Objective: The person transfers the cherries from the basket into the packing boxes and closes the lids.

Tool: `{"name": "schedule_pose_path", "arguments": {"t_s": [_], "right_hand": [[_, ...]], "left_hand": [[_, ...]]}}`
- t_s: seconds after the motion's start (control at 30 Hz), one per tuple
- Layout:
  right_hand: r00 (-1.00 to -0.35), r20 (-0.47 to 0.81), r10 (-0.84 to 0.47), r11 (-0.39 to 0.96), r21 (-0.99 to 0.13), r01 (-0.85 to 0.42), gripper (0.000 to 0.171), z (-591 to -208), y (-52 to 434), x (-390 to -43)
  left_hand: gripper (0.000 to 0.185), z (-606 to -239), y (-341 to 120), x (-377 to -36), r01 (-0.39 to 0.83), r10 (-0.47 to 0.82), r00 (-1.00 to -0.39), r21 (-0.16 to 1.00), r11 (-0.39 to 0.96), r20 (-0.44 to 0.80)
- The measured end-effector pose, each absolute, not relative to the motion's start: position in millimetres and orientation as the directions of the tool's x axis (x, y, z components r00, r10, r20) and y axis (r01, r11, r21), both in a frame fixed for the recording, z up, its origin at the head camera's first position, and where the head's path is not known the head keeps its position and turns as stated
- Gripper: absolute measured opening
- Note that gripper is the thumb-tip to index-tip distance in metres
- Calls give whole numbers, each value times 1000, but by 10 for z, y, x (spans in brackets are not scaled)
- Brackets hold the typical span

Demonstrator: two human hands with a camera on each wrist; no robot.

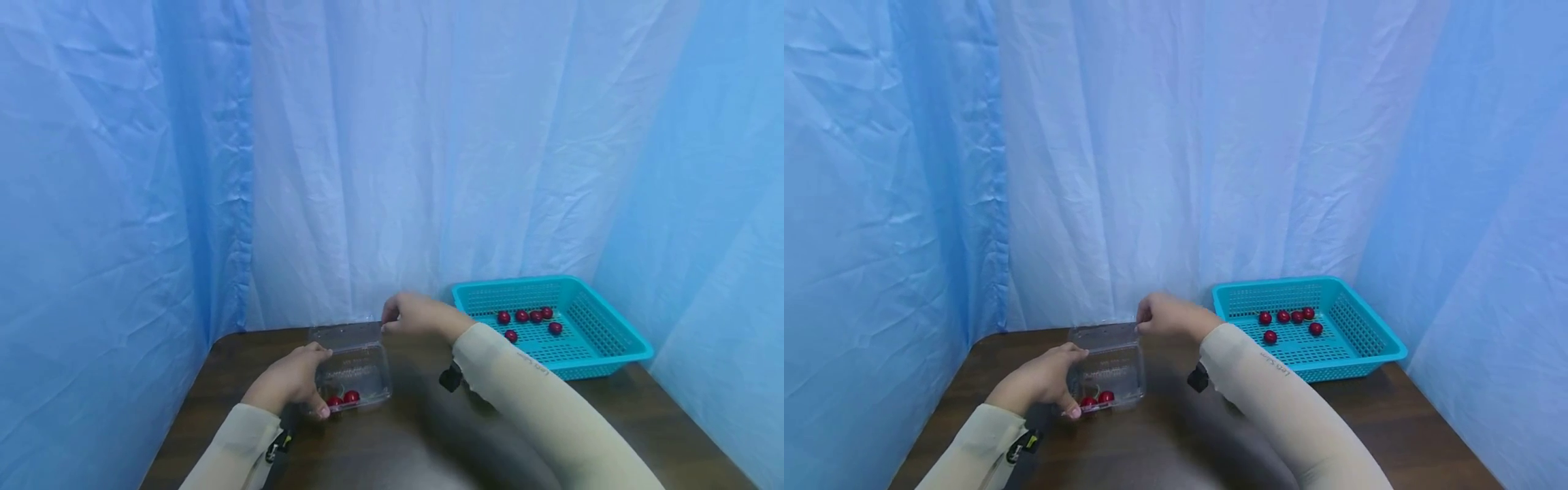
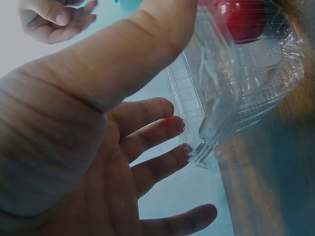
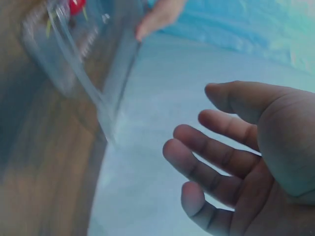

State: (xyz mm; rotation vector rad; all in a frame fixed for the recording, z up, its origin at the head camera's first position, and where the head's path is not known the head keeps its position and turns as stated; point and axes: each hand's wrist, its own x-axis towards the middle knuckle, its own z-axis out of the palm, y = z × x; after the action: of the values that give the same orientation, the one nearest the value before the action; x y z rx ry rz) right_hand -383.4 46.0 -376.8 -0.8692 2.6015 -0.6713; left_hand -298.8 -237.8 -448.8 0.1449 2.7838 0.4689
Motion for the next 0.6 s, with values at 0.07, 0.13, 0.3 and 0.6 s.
{"name": "schedule_pose_path", "arguments": {"t_s": [0.07,0.13,0.3,0.6], "right_hand": [[-783,-125,-609,718,-505,-479,14,-3709,567,-3901],[-799,-114,-591,729,-500,-468,17,-3640,678,-3958],[-854,-106,-510,770,-499,-398,21,-3548,1009,-4107],[-916,-129,-379,817,-511,-267,22,-3632,1588,-4425]], "left_hand": [[126,-4491,-2383,-2987,49,152,-946,336,940,-286],[126,-4493,-2388,-2986,50,151,-947,336,940,-282],[125,-4514,-2362,-2990,44,142,-950,331,942,-279],[125,-4480,-2371,-3012,43,145,-948,338,940,-282]]}}
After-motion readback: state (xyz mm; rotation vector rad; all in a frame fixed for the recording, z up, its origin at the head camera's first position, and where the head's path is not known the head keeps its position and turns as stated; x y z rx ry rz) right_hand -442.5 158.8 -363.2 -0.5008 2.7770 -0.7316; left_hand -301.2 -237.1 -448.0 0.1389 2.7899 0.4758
